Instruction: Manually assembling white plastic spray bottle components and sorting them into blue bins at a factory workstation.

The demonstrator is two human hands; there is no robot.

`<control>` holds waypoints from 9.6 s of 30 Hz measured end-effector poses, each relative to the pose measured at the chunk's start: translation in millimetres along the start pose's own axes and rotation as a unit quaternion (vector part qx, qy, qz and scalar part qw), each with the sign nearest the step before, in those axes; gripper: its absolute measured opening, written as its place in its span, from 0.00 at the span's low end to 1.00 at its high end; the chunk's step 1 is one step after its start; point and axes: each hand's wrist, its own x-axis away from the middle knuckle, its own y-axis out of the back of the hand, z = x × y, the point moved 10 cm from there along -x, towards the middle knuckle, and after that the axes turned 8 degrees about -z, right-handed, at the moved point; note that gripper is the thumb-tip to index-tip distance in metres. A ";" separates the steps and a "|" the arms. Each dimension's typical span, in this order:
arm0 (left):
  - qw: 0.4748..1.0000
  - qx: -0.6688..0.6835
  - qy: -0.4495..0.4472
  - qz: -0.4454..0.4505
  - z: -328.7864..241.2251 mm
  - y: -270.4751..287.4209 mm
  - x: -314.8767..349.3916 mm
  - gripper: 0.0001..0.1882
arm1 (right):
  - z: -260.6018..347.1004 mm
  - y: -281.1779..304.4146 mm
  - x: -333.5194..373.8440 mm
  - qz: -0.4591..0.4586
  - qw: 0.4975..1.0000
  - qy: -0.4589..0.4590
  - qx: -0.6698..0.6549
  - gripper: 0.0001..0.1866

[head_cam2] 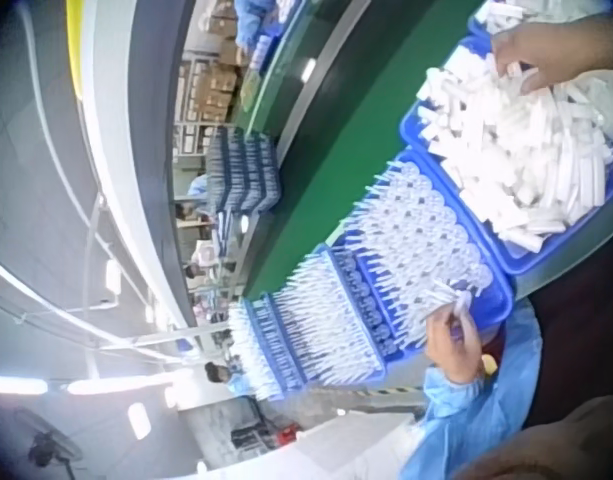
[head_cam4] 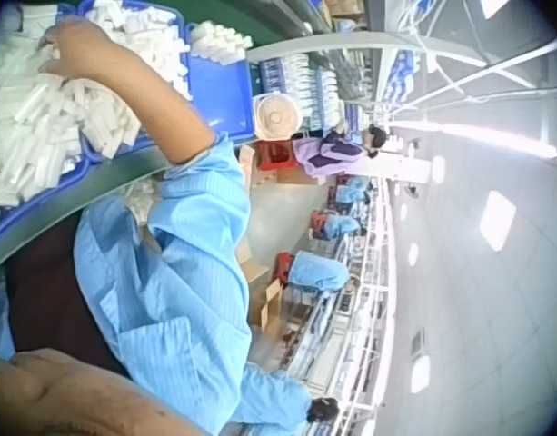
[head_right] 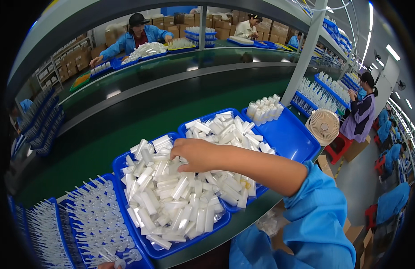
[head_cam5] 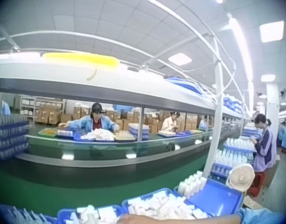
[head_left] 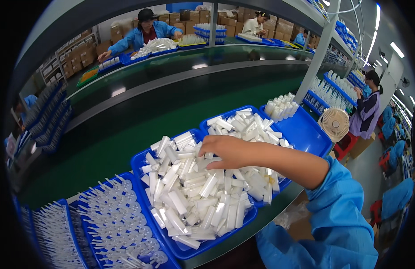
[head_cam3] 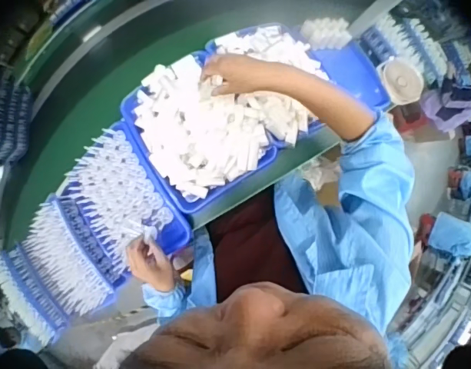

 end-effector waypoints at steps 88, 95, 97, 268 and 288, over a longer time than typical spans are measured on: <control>0.883 0.448 -0.088 0.107 -83.1 -90.0 6.4 0.07 | 135.5 1.1 50.0 -0.058 0.945 0.319 -0.042 0.09; 0.873 0.469 -0.065 0.118 -82.8 -96.8 7.9 0.06 | 120.2 3.7 59.2 -0.033 0.936 0.290 -0.199 0.11; 0.867 0.476 -0.060 0.135 -82.3 -99.8 8.5 0.06 | 118.4 1.5 58.4 0.018 0.926 0.249 -0.282 0.11; 0.868 0.315 -0.358 0.139 -153.3 -84.2 31.0 0.09 | 77.8 -4.2 140.7 0.020 0.858 -0.190 -0.476 0.23; 0.533 0.594 0.200 0.569 -123.4 -174.4 90.4 0.27 | 154.2 24.8 150.3 -0.129 0.964 0.123 -0.198 0.27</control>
